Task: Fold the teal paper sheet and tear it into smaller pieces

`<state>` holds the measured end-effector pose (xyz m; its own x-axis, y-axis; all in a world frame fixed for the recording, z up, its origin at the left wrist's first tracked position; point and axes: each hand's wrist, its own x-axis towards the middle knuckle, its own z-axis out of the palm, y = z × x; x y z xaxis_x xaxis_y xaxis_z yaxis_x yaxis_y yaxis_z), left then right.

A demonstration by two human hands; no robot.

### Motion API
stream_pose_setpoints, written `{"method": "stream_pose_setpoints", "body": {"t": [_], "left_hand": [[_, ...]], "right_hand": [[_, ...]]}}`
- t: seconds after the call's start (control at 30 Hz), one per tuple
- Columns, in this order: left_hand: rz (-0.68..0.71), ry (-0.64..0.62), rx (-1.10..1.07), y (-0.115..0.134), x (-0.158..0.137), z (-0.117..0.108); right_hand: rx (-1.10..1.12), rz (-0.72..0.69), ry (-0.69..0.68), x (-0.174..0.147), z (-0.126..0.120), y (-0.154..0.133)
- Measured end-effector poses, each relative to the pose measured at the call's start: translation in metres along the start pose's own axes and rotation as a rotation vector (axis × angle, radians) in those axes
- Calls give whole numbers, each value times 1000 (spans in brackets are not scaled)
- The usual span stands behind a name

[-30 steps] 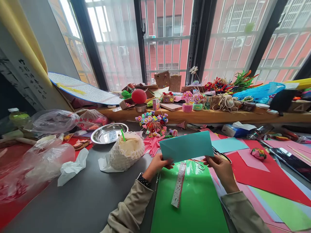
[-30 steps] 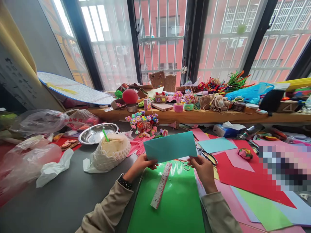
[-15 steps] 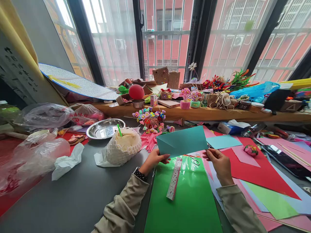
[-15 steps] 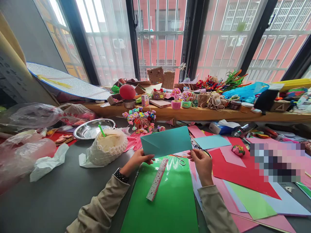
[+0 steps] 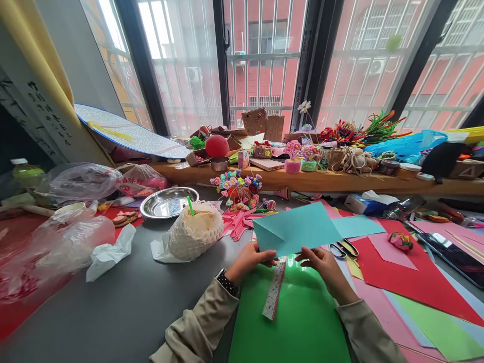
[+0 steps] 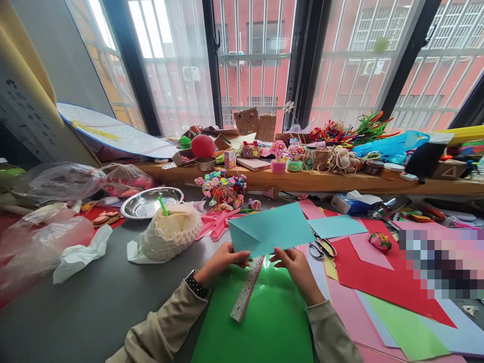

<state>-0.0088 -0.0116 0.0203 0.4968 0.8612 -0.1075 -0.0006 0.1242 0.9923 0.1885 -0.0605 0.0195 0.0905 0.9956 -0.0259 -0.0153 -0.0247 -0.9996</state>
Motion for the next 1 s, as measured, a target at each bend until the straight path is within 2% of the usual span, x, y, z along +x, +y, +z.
{"method": "stream_pose_setpoints", "body": {"t": [0.1,0.27,0.4,0.47,0.53,0.73,0.83,1.0], "left_hand": [[-38,-43,-6,2,-2,4],[35,70,-240,12,-1,-9],[4,89,-307,12,0,-14],[-37,20,-281,10,0,-13],[-64,-53,-259,8,-1,-10],[-70,-169,-143,11,-8,-1],[-80,-171,-108,8,-8,0],[-24,-121,-40,2,-4,-2]], "right_hand": [[-51,60,30,0,0,4],[-106,66,92,1,-13,0],[-214,71,-134,-3,-16,-5],[-231,66,-246,-5,-15,-6],[-224,46,-292,-4,-13,-5],[-143,-40,-145,1,-7,1],[-84,14,-131,1,-1,5],[-62,122,-332,-7,11,7]]}}
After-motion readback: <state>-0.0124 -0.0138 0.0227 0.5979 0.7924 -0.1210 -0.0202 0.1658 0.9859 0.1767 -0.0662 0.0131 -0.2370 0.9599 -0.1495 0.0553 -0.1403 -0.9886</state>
